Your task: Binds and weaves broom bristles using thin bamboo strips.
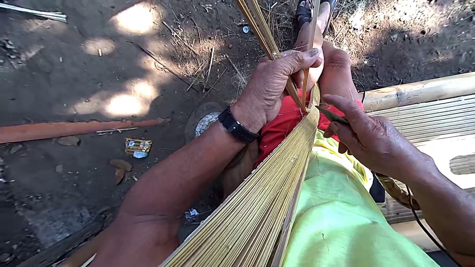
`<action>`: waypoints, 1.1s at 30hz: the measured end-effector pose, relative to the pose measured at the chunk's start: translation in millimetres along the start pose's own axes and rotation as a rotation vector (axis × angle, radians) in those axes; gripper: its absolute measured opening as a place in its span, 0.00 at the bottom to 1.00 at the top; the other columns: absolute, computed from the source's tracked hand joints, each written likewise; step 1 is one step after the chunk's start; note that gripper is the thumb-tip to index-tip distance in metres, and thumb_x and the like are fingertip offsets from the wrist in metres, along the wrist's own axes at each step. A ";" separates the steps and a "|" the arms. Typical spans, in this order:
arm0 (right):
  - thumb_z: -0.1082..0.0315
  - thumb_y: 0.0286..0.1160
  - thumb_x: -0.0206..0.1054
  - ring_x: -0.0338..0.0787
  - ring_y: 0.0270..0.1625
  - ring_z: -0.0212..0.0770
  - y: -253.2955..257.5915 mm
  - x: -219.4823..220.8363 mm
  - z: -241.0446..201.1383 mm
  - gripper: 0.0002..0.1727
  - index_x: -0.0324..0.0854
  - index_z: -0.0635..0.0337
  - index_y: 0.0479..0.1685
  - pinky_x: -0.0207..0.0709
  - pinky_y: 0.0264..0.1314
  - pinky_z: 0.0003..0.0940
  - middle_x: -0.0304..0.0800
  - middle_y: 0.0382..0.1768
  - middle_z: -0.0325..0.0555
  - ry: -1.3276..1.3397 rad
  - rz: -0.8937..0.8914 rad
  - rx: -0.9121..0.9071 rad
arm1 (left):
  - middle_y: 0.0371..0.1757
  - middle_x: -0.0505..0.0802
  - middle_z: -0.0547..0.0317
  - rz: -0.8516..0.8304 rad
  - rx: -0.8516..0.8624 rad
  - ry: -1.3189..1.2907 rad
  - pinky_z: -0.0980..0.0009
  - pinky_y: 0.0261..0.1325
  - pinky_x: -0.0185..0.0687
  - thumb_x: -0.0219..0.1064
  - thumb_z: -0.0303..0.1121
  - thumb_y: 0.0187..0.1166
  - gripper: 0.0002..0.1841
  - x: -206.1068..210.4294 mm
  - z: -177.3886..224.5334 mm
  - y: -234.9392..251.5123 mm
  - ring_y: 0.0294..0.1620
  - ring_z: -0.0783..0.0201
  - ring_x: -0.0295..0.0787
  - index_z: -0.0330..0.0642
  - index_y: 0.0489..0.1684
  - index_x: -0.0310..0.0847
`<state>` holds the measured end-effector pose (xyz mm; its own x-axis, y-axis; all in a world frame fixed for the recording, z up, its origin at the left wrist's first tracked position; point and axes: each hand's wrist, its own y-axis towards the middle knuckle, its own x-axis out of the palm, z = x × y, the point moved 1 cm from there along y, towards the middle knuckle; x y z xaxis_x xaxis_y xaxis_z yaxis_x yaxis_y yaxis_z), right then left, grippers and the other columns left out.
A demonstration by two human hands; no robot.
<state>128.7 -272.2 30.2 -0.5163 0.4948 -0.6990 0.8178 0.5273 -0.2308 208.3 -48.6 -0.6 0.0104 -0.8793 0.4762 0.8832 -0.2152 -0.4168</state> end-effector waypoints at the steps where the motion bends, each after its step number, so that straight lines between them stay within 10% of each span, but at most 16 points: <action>1: 0.61 0.92 0.53 0.87 0.20 0.29 -2.6 0.6 2.1 0.30 0.55 0.37 0.92 0.87 0.19 0.32 0.90 0.31 0.30 0.018 -0.014 0.013 | 0.30 0.89 0.56 -0.006 0.013 0.004 0.74 0.35 0.81 0.70 0.31 0.81 0.07 -0.4 -0.2 0.2 0.27 0.68 0.81 0.36 0.40 0.90; 8: 0.61 0.88 0.56 0.81 0.20 0.25 -2.3 -7.6 19.8 0.29 0.62 0.42 0.89 0.78 0.18 0.29 0.84 0.26 0.26 -0.077 -0.127 -0.220 | 0.45 0.92 0.47 -0.129 0.041 -0.101 0.59 0.50 0.92 0.59 0.31 0.88 0.10 7.0 -5.1 -1.9 0.42 0.56 0.92 0.35 0.49 0.84; 12: 0.63 0.83 0.58 0.79 0.16 0.33 10.5 -18.1 27.2 0.29 0.69 0.43 0.86 0.72 0.12 0.37 0.81 0.23 0.30 -0.214 -0.147 -0.330 | 0.34 0.90 0.50 -0.180 0.031 -0.132 0.53 0.53 0.92 0.51 0.33 0.92 0.14 8.6 -5.7 -4.2 0.38 0.55 0.93 0.35 0.53 0.81; 21: 0.49 0.79 0.71 0.85 0.24 0.25 30.4 -13.8 4.9 0.35 0.70 0.42 0.86 0.82 0.23 0.28 0.90 0.30 0.26 -0.035 -0.182 -0.523 | 0.25 0.79 0.65 -0.229 0.060 -0.009 0.61 0.44 0.90 0.51 0.43 0.93 0.16 -6.1 -2.0 -39.7 0.26 0.67 0.81 0.43 0.55 0.81; 33: 0.54 0.77 0.74 0.89 0.30 0.31 28.1 3.4 11.8 0.31 0.74 0.45 0.80 0.86 0.33 0.33 0.92 0.34 0.35 0.081 -0.060 -0.532 | 0.19 0.72 0.68 -0.264 0.032 0.260 0.70 0.27 0.83 0.48 0.54 0.93 0.24 34.0 8.1 -24.4 0.15 0.70 0.70 0.46 0.56 0.84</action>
<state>152.9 -263.8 13.4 -0.5936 0.4937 -0.6356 0.5552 0.8229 0.1207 190.9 -69.8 32.0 -0.3360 -0.8746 0.3496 0.8537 -0.4396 -0.2792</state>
